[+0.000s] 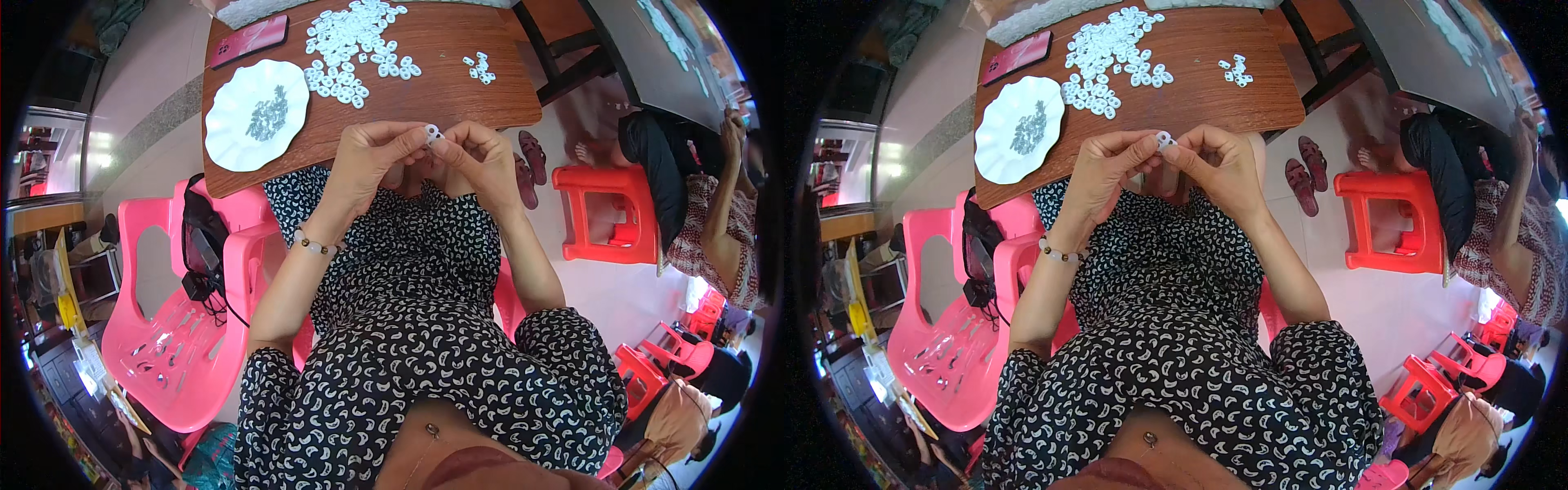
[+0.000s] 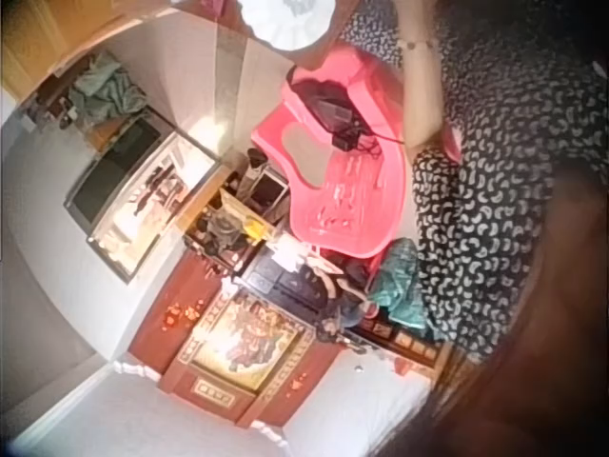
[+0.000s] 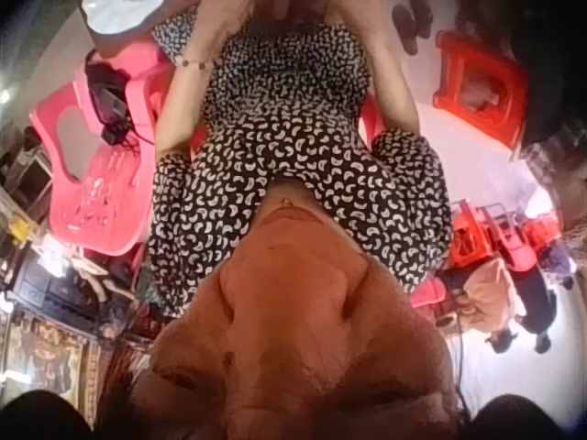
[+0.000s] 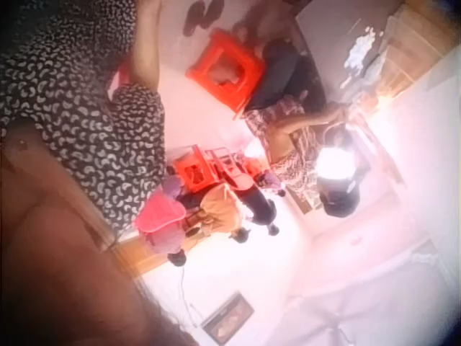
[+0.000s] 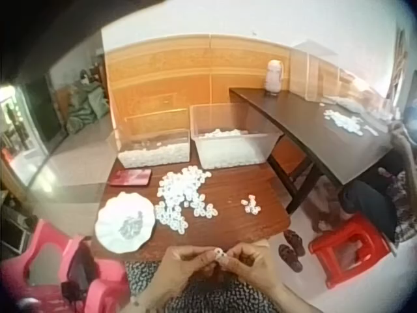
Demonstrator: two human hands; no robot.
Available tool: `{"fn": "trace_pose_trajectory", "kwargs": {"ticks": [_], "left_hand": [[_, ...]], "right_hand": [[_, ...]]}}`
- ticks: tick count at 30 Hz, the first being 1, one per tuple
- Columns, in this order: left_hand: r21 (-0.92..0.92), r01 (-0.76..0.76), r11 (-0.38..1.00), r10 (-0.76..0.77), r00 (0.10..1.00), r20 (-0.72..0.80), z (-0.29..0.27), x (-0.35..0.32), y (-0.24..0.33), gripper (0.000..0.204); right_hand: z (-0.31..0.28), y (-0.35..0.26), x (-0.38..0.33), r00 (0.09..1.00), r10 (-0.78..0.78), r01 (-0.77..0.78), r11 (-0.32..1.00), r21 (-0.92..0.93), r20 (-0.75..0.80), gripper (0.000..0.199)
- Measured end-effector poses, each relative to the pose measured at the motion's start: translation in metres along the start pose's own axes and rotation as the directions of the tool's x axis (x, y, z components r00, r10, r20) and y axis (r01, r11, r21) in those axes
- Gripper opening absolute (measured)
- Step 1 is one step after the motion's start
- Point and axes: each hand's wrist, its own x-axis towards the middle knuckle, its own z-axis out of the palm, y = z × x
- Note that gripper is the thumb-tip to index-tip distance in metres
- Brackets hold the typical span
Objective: Assembling small white plastic components by hand on a table.
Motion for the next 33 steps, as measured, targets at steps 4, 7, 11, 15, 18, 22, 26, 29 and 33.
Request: {"fn": "trace_pose_trajectory", "kwargs": {"ticks": [4,7,11,15,18,22,26,29,33], "left_hand": [[-0.022,0.016,1.000,-0.016,0.999,0.034,-0.004,0.000,0.001,0.030],[-0.046,0.066,0.997,-0.062,0.995,0.076,-0.008,0.001,0.002,0.028],[-0.087,0.148,0.985,-0.139,0.984,0.109,-0.008,0.000,0.003,0.026],[-0.148,0.162,0.976,-0.144,0.981,0.127,-0.004,-0.004,0.006,0.025],[-0.148,0.176,0.973,-0.154,0.977,0.147,-0.005,-0.003,0.004,0.026],[-0.185,0.205,0.961,-0.170,0.967,0.188,-0.008,-0.002,0.002,0.026],[-0.234,0.243,0.941,-0.198,0.959,0.202,-0.008,-0.003,0.001,0.026],[-0.203,0.232,0.951,-0.191,0.961,0.200,-0.008,-0.003,0.000,0.024],[-0.194,0.242,0.951,-0.212,0.963,0.163,-0.002,-0.004,0.004,0.019]], "right_hand": [[0.004,-0.005,0.000,1.000,-0.006,0.006,1.000,0.016,0.006,0.015],[0.010,-0.012,-0.001,0.999,-0.042,0.044,0.994,0.105,-0.016,0.026],[0.002,-0.010,0.003,0.980,-0.155,0.174,0.972,-0.158,0.127,0.036],[-0.001,-0.008,0.004,0.961,-0.185,0.227,0.952,-0.205,0.206,0.033],[-0.005,-0.003,0.006,0.938,-0.248,0.307,0.919,-0.248,0.243,0.033],[-0.005,-0.001,0.005,0.935,-0.266,0.320,0.917,-0.236,0.235,0.032],[-0.002,-0.005,0.002,0.967,-0.162,0.194,0.970,-0.149,0.198,0.031],[-0.003,-0.003,0.002,0.963,-0.170,0.205,0.966,-0.156,0.210,0.032],[0.000,0.003,0.005,0.943,-0.272,0.304,0.939,-0.160,0.194,0.035]]}}
